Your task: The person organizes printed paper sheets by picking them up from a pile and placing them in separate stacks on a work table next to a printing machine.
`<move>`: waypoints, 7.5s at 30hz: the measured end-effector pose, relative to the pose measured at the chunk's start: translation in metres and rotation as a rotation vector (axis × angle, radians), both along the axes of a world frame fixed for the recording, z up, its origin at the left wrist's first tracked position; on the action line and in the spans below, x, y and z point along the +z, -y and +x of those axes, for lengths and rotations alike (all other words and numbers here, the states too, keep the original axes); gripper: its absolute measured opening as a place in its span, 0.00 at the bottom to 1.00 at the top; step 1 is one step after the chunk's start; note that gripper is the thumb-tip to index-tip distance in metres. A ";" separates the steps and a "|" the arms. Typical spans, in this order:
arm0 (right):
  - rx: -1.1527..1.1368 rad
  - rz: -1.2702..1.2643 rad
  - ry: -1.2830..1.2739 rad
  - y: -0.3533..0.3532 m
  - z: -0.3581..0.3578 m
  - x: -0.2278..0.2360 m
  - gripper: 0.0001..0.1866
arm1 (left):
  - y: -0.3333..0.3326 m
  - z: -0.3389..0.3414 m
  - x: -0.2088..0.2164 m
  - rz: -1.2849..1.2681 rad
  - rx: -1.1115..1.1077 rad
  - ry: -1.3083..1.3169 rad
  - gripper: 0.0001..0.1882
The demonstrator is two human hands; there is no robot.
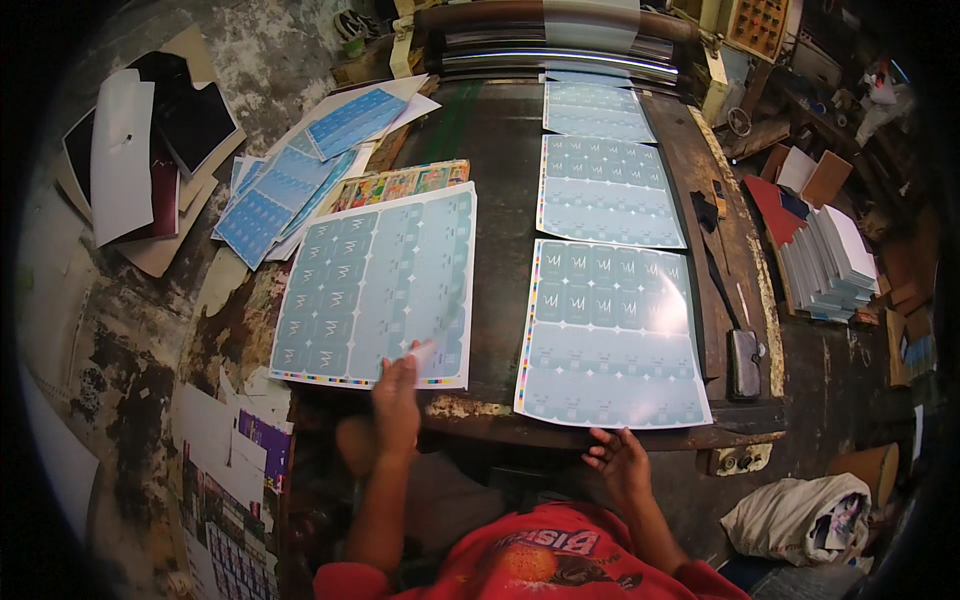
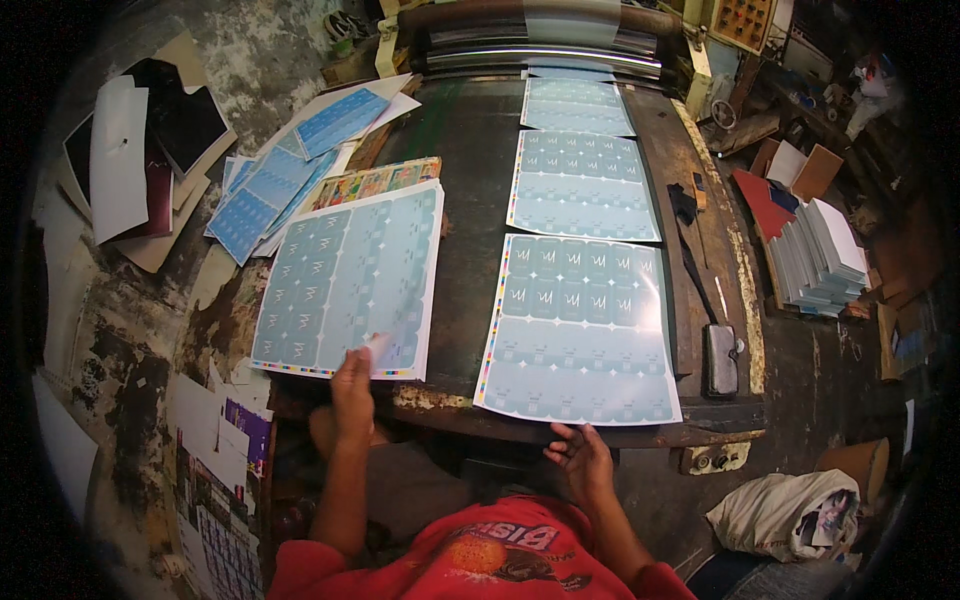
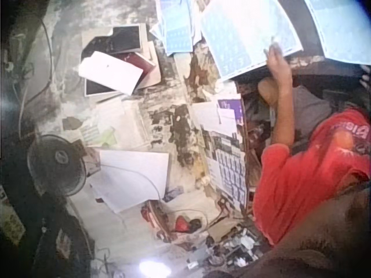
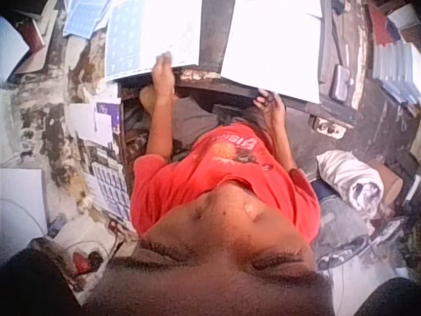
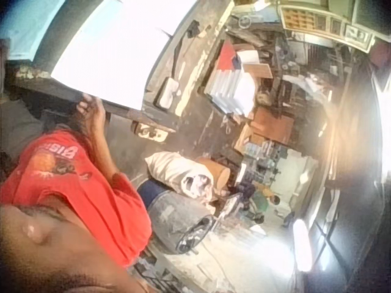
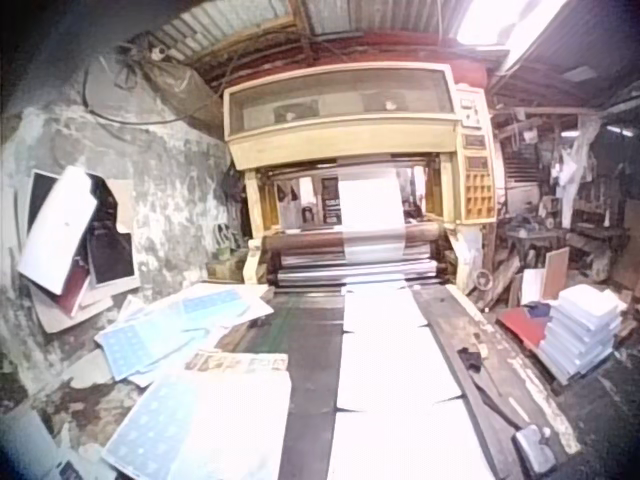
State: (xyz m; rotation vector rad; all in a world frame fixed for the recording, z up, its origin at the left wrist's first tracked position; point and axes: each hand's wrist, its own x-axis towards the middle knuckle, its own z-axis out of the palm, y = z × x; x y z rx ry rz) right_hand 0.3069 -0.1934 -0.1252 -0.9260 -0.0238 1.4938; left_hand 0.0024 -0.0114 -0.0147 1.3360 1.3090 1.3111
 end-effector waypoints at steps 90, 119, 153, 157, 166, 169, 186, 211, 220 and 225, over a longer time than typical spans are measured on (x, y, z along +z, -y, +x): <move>0.189 -0.249 0.082 0.063 -0.019 0.013 0.19 | -0.013 0.013 0.023 0.403 -0.285 -0.754 0.31; -0.183 0.036 0.148 0.009 -0.021 -0.001 0.30 | -0.014 0.036 0.000 0.363 0.090 -0.617 0.13; 0.443 0.835 1.736 -0.247 -0.044 0.090 0.35 | -0.018 0.041 -0.022 0.559 0.091 -0.866 0.12; 0.972 0.244 2.161 -0.288 0.055 0.004 0.40 | -0.012 0.041 -0.012 0.517 0.060 -0.819 0.12; 0.562 0.001 1.921 -0.234 0.164 0.026 0.41 | -0.008 0.029 0.022 0.126 0.009 -0.085 0.15; 0.628 0.170 1.042 -0.188 0.087 0.068 0.43 | 0.011 0.037 0.030 0.250 -0.299 -0.456 0.14; 0.180 -0.097 0.007 -0.039 -0.025 0.012 0.25 | -0.022 0.013 0.021 0.311 -0.475 -1.179 0.51; 0.253 0.015 0.048 -0.062 0.000 0.049 0.17 | 0.024 0.038 0.045 0.425 -0.788 -0.709 0.21; 0.190 -0.165 0.063 0.039 -0.024 0.009 0.21 | -0.031 -0.003 0.030 0.322 -0.425 -0.755 0.31; 0.145 -0.191 -0.163 0.065 -0.031 0.015 0.23 | -0.034 -0.006 0.023 0.266 -0.390 -0.669 0.25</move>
